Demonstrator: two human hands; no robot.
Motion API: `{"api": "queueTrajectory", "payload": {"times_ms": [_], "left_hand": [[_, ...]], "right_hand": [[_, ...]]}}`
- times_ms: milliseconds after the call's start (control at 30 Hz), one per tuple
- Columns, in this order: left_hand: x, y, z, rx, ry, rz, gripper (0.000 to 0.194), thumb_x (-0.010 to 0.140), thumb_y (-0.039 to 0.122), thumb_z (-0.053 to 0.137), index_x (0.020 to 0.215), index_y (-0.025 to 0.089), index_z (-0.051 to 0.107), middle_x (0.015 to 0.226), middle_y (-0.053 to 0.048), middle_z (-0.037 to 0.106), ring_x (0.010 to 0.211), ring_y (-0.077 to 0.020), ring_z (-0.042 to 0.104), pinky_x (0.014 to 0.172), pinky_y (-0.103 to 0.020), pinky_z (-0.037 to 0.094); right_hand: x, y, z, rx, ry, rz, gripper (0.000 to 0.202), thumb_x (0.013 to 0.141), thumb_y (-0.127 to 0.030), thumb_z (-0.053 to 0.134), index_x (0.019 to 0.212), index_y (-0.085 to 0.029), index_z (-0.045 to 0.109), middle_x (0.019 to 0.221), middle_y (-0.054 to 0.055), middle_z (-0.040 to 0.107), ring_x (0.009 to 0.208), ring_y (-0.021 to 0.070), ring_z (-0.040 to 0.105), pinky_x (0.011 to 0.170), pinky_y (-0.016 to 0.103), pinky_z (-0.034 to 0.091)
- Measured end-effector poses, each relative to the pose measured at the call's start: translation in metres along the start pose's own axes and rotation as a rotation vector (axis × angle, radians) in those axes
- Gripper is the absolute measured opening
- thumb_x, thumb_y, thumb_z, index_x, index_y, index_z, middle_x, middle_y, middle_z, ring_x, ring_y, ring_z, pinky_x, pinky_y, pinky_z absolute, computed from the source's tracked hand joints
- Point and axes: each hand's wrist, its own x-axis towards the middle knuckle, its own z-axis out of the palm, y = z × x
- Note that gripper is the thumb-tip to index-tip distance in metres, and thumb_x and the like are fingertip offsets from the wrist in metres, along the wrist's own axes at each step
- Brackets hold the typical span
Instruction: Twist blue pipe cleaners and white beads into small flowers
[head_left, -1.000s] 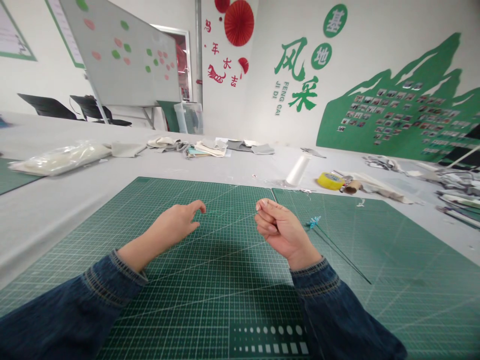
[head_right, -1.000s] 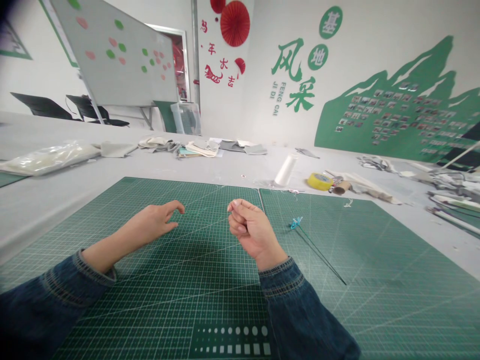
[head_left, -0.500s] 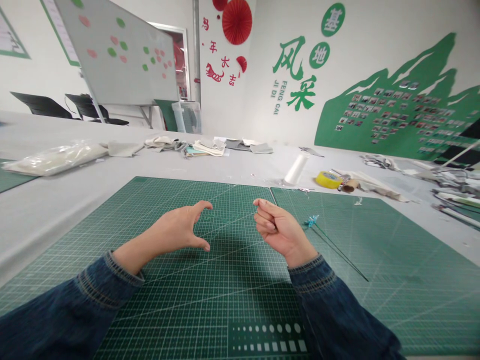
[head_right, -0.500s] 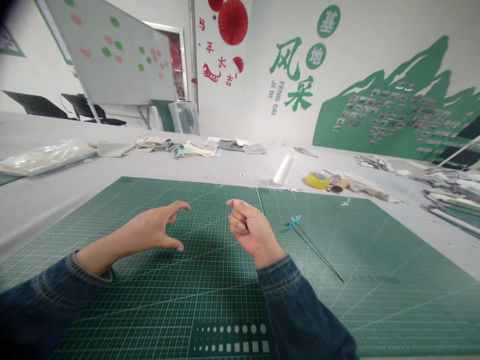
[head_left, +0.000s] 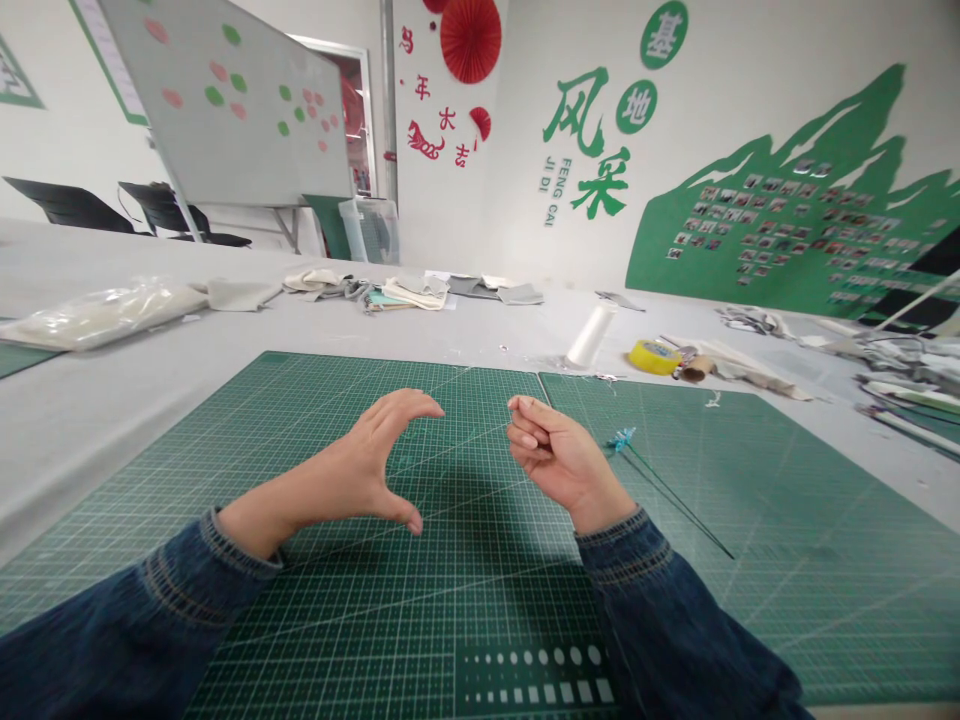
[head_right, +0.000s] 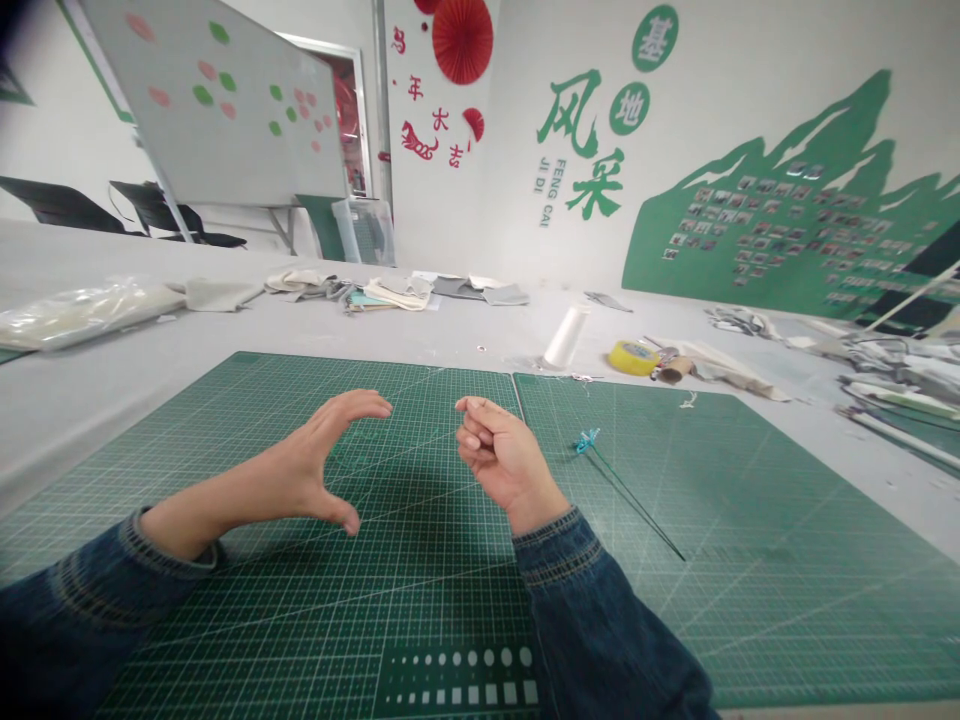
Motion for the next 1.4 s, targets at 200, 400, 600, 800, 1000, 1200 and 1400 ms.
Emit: {"api": "queueTrajectory", "payload": {"times_ms": [200,400,600,800,1000,1200,1400], "left_hand": [[0.002,0.013,-0.003,-0.387,0.088,0.095,0.06,0.067,0.041,0.084,0.122,0.032,0.063,0.148,-0.008,0.039,0.133,-0.0315,0.038,0.113,-0.049,0.031],[0.001,0.017,0.011,-1.062,0.133,-0.078,0.017,0.091,0.032,0.062,0.091,0.021,0.076,0.098,-0.007,0.069,0.071,-0.0122,0.058,0.062,-0.023,0.048],[0.007,0.022,0.017,-1.442,0.197,-0.178,0.023,0.095,0.032,0.057,0.085,0.015,0.068,0.078,-0.003,0.065,0.067,-0.0106,0.058,0.062,-0.02,0.05],[0.006,0.022,0.015,-1.505,0.192,-0.173,0.023,0.096,0.032,0.054,0.085,0.015,0.066,0.078,-0.004,0.064,0.072,-0.0126,0.06,0.067,-0.022,0.052],[0.004,0.024,0.014,-1.478,0.097,-0.171,0.024,0.096,0.034,0.053,0.086,0.016,0.065,0.079,-0.004,0.064,0.067,-0.0119,0.059,0.052,-0.017,0.047],[0.003,0.027,0.012,-1.447,0.054,-0.15,0.026,0.097,0.034,0.052,0.086,0.016,0.066,0.081,-0.006,0.066,0.073,-0.0141,0.062,0.057,-0.019,0.05],[0.005,0.028,0.011,-1.445,-0.003,-0.113,0.028,0.099,0.031,0.047,0.086,0.016,0.067,0.085,-0.007,0.069,0.082,-0.0174,0.066,0.068,-0.025,0.053]], "right_hand": [[0.001,0.003,-0.001,-0.027,0.021,0.013,0.011,0.078,-0.019,0.073,0.078,-0.012,0.065,0.05,-0.009,0.033,0.046,0.0045,0.036,0.037,0.01,0.023],[0.001,0.012,0.005,-0.068,0.025,0.059,0.011,0.08,-0.018,0.07,0.077,-0.013,0.061,0.09,0.007,0.067,0.059,0.0057,0.057,0.038,0.009,0.029],[-0.004,0.022,0.016,-0.04,-0.177,0.188,0.016,0.095,-0.027,0.054,0.083,-0.018,0.05,0.121,0.018,0.067,0.063,0.0094,0.07,0.037,0.01,0.033],[-0.008,0.032,0.027,-0.095,-0.249,0.221,0.017,0.099,-0.034,0.046,0.088,-0.022,0.043,0.113,0.013,0.072,0.073,0.0183,0.075,0.042,0.015,0.043],[-0.008,0.036,0.028,-0.163,-0.242,0.122,0.019,0.096,-0.036,0.05,0.086,-0.022,0.043,0.102,0.01,0.075,0.055,0.0115,0.068,0.036,0.013,0.032],[-0.007,0.038,0.028,-0.192,-0.253,0.12,0.018,0.094,-0.038,0.053,0.088,-0.023,0.044,0.09,0.008,0.076,0.053,0.0125,0.066,0.038,0.015,0.037],[-0.005,0.041,0.025,-0.169,-0.295,0.144,0.016,0.095,-0.035,0.052,0.089,-0.023,0.043,0.086,0.008,0.077,0.066,0.017,0.073,0.05,0.02,0.052]]}}
